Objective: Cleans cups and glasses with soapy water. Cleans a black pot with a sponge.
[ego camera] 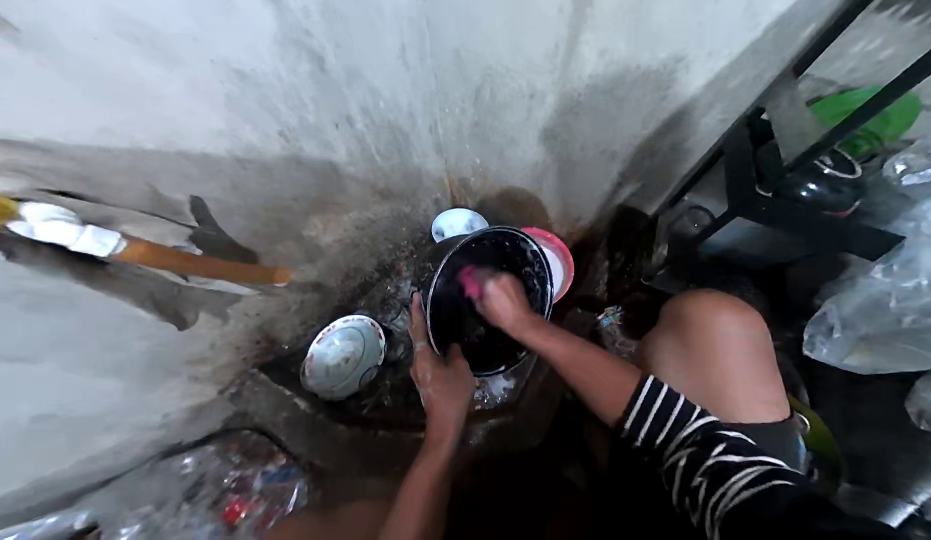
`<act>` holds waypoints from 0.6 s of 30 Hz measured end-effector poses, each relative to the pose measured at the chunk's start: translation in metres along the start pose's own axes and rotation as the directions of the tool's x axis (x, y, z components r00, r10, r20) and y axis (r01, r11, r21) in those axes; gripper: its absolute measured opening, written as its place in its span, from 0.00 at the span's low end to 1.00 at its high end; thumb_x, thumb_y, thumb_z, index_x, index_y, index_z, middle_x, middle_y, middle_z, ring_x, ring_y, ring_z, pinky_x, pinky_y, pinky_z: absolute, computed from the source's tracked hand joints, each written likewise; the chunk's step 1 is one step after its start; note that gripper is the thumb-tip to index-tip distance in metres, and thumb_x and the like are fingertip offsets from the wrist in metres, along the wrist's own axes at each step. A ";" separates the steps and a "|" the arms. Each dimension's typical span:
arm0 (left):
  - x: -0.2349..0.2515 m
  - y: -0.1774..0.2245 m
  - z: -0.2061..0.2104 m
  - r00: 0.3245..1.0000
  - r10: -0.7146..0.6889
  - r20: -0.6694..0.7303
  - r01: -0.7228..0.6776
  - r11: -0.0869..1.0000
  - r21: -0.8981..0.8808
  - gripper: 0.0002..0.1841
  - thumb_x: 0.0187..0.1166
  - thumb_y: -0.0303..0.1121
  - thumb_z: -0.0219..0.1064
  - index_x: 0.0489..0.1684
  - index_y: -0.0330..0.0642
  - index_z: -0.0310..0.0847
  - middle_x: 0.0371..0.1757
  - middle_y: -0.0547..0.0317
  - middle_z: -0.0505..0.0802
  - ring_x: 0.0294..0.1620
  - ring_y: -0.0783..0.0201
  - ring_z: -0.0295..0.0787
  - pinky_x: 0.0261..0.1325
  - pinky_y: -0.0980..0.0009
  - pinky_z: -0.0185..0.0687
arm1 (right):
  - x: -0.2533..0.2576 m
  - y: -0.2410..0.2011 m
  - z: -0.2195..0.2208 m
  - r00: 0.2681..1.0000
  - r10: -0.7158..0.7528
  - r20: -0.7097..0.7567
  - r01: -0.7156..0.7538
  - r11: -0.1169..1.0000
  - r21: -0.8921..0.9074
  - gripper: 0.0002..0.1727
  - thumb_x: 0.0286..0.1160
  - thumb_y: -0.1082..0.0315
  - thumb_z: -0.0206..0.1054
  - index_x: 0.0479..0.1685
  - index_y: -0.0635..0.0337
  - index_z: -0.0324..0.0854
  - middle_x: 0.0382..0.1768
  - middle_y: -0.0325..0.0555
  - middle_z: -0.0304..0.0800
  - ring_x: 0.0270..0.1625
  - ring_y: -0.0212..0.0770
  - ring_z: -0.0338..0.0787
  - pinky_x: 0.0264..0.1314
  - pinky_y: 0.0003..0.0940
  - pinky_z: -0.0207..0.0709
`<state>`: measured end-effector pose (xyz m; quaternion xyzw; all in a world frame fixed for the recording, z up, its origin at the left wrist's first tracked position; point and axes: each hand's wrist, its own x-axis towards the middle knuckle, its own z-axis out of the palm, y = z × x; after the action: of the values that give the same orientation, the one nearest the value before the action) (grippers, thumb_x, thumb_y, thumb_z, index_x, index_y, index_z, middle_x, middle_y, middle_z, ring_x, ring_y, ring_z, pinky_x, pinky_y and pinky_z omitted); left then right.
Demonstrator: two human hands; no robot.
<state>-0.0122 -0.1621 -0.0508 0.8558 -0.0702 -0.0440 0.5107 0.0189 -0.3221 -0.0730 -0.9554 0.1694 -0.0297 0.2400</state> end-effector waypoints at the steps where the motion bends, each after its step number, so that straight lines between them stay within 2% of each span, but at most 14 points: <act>1: -0.002 0.000 -0.001 1.000 0.004 -0.006 -0.004 1.000 0.009 0.45 0.74 0.20 0.62 0.96 0.51 0.48 0.92 0.50 0.65 0.83 0.53 0.75 0.80 0.52 0.74 | 0.006 0.005 0.003 0.998 0.022 -0.062 -0.022 1.000 0.008 0.17 0.78 0.62 0.70 0.61 0.58 0.88 0.53 0.56 0.94 0.55 0.60 0.94 0.58 0.63 0.86; 2: -0.003 -0.002 0.000 1.000 0.012 -0.015 -0.011 1.000 0.019 0.46 0.73 0.19 0.62 0.97 0.55 0.48 0.93 0.50 0.64 0.82 0.52 0.76 0.78 0.51 0.76 | 0.004 0.005 0.008 0.997 0.017 -0.081 -0.017 1.000 0.009 0.17 0.76 0.63 0.71 0.60 0.58 0.88 0.52 0.56 0.94 0.53 0.59 0.94 0.57 0.62 0.87; 5: 0.000 -0.004 0.002 0.999 0.042 -0.024 -0.041 0.998 0.038 0.46 0.73 0.18 0.63 0.96 0.57 0.50 0.94 0.49 0.61 0.80 0.49 0.78 0.74 0.49 0.79 | -0.008 -0.002 0.008 0.996 -0.046 0.075 0.045 0.999 0.021 0.18 0.81 0.66 0.66 0.66 0.60 0.85 0.59 0.58 0.92 0.60 0.59 0.92 0.65 0.60 0.84; 8: -0.003 -0.002 -0.002 0.999 0.026 -0.025 -0.025 0.999 0.032 0.48 0.72 0.18 0.62 0.97 0.61 0.48 0.94 0.54 0.62 0.80 0.53 0.79 0.74 0.51 0.79 | 0.006 0.012 0.009 0.996 0.015 -0.092 -0.012 0.999 0.038 0.16 0.76 0.65 0.71 0.60 0.57 0.88 0.55 0.55 0.94 0.55 0.58 0.94 0.57 0.62 0.87; 9: -0.003 -0.002 -0.001 0.999 0.027 -0.024 -0.026 0.999 0.034 0.48 0.72 0.18 0.62 0.97 0.61 0.48 0.94 0.54 0.62 0.78 0.53 0.80 0.73 0.50 0.80 | 0.001 0.009 0.012 0.997 -0.019 -0.080 0.022 0.999 0.033 0.16 0.75 0.66 0.71 0.59 0.58 0.88 0.54 0.55 0.94 0.54 0.58 0.94 0.57 0.61 0.87; 11: -0.001 -0.002 0.002 0.999 0.050 -0.016 -0.049 0.998 0.032 0.47 0.72 0.18 0.62 0.96 0.59 0.50 0.94 0.52 0.61 0.79 0.52 0.79 0.73 0.50 0.81 | -0.013 -0.002 0.013 0.982 -0.160 0.095 0.156 0.987 0.048 0.18 0.76 0.68 0.68 0.63 0.62 0.85 0.58 0.57 0.91 0.59 0.58 0.92 0.63 0.60 0.84; 12: 0.000 -0.003 0.000 0.998 0.067 -0.010 -0.067 0.997 0.026 0.47 0.72 0.18 0.62 0.96 0.59 0.50 0.95 0.54 0.61 0.82 0.53 0.76 0.75 0.51 0.79 | -0.013 -0.005 0.010 0.974 -0.195 0.114 0.188 0.980 0.068 0.19 0.77 0.67 0.68 0.65 0.61 0.85 0.60 0.55 0.91 0.60 0.57 0.92 0.64 0.59 0.84; 13: 0.001 -0.002 -0.003 0.996 0.086 -0.010 -0.086 0.996 0.011 0.46 0.73 0.18 0.62 0.96 0.59 0.49 0.94 0.54 0.61 0.85 0.55 0.73 0.78 0.52 0.77 | -0.008 -0.007 0.008 0.981 -0.190 0.034 0.186 0.977 0.104 0.18 0.78 0.66 0.69 0.66 0.58 0.85 0.59 0.53 0.92 0.58 0.55 0.93 0.63 0.57 0.86; 15: 0.003 0.005 -0.006 0.996 0.078 -0.042 -0.079 0.997 -0.025 0.46 0.73 0.19 0.62 0.96 0.59 0.49 0.89 0.53 0.72 0.81 0.57 0.77 0.79 0.54 0.76 | 0.002 -0.010 0.011 0.966 -0.135 -0.219 0.172 0.972 0.160 0.20 0.71 0.69 0.75 0.63 0.59 0.86 0.58 0.55 0.92 0.54 0.56 0.95 0.57 0.56 0.89; 16: 0.003 0.008 -0.007 0.997 0.059 -0.053 -0.061 0.998 -0.029 0.46 0.74 0.20 0.62 0.96 0.59 0.49 0.85 0.51 0.77 0.78 0.57 0.80 0.77 0.53 0.77 | 0.000 -0.015 0.016 0.956 -0.142 -0.255 0.189 0.967 0.169 0.20 0.69 0.71 0.75 0.62 0.60 0.87 0.58 0.57 0.91 0.54 0.56 0.94 0.57 0.55 0.90; 18: 0.006 0.009 -0.007 0.997 0.067 -0.037 -0.068 0.997 -0.022 0.43 0.75 0.20 0.61 0.96 0.55 0.51 0.84 0.50 0.78 0.77 0.57 0.81 0.78 0.54 0.77 | -0.012 -0.024 0.019 0.968 -0.239 -0.080 0.250 0.949 0.195 0.18 0.77 0.72 0.68 0.65 0.63 0.86 0.62 0.58 0.90 0.61 0.56 0.91 0.68 0.54 0.84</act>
<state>-0.0061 -0.1614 -0.0399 0.8476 -0.0895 -0.0121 0.5229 0.0178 -0.2897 -0.0786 -0.9383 0.0525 -0.1028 0.3259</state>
